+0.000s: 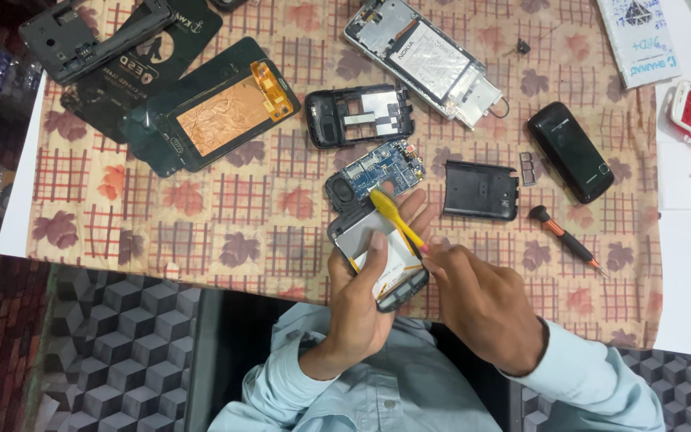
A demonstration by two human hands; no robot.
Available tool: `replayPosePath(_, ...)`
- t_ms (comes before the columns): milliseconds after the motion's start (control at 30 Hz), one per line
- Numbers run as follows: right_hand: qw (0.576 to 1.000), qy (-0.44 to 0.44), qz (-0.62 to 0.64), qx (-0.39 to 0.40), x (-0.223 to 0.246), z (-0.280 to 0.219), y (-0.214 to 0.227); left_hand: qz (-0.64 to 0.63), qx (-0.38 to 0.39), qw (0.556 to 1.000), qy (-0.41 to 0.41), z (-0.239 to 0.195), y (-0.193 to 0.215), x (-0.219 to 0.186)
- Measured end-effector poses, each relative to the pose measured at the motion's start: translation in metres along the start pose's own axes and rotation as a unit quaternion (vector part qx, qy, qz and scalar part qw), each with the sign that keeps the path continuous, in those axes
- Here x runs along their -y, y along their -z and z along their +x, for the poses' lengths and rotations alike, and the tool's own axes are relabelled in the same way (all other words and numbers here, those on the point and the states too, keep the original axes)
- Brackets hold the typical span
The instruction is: The person disassembles a Nokia mobile phone, removes the battery and back cover, and cleans the internal components with a brush. They then reassemble the phone by placing the motherboard and battery back into the casing and securing the back cover.
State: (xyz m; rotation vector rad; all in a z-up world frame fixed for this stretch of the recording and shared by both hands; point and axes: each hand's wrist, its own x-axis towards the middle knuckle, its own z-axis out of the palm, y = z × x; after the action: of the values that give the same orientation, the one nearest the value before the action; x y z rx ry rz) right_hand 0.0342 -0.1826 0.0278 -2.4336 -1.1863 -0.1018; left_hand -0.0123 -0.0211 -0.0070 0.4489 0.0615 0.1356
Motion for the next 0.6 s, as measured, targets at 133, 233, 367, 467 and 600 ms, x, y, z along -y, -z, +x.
replayPosePath(133, 0.996, -0.034, 0.069, 0.039, 0.0, -0.011, 0.001, -0.043, -0.015, 0.999, -0.012, 0.003, 0.003, -0.006)
replayPosePath(233, 0.992, -0.062, 0.094, 0.064, -0.001, -0.031, 0.009, -0.039, -0.024, 0.998, -0.034, 0.005, 0.002, -0.008)
replayPosePath(367, 0.979, -0.127, 0.131, 0.087, 0.002, -0.047, 0.013, -0.035, -0.041, 0.996, -0.067, 0.008, 0.005, -0.012)
replayPosePath(467, 0.988, -0.077, 0.121, 0.052, 0.003, -0.039, 0.01, -0.024, -0.027, 0.997, -0.068, 0.006, 0.004, -0.008)
replayPosePath(600, 0.992, -0.062, 0.105, 0.019, -0.001, -0.012, 0.009, -0.039, 0.005, 0.999, -0.012, -0.002, -0.009, 0.004)
